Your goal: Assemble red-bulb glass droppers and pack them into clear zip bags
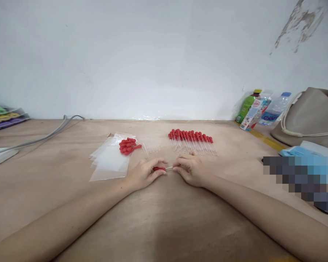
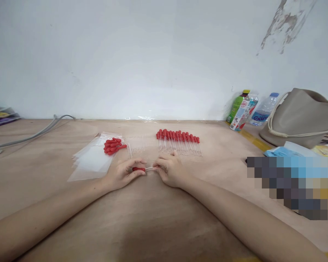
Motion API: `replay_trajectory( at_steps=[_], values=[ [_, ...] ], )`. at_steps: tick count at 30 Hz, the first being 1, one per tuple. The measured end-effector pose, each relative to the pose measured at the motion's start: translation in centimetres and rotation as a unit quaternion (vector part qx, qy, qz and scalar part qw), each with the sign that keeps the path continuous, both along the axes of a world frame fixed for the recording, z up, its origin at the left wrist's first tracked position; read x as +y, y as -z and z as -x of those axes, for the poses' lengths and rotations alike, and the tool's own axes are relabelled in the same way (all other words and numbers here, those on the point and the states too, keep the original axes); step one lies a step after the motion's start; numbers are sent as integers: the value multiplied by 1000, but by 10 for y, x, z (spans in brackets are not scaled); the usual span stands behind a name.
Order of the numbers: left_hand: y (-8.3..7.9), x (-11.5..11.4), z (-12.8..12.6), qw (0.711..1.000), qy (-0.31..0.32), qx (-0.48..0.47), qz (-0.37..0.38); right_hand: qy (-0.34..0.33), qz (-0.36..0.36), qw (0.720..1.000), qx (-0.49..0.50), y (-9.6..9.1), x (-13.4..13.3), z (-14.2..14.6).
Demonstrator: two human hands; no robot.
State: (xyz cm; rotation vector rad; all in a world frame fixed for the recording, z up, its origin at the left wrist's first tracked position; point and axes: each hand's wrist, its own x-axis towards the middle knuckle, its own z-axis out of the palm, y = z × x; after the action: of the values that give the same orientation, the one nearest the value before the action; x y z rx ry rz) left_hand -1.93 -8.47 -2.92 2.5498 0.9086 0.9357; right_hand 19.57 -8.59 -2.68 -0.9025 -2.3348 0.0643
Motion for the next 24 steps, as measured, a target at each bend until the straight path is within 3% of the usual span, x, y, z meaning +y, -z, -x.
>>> replay_trajectory(
  at_steps=[5, 10, 24],
  values=[
    [1, 0, -1, 1000, -17, 4, 22, 8, -58, 998, -2, 6, -2, 6],
    [4, 0, -1, 999, -9, 30, 39, 5, -65, 997, -28, 6, -2, 10],
    [1, 2, -3, 999, -4, 35, 12, -4, 67, 997, -50, -1, 1, 17]
  ],
)
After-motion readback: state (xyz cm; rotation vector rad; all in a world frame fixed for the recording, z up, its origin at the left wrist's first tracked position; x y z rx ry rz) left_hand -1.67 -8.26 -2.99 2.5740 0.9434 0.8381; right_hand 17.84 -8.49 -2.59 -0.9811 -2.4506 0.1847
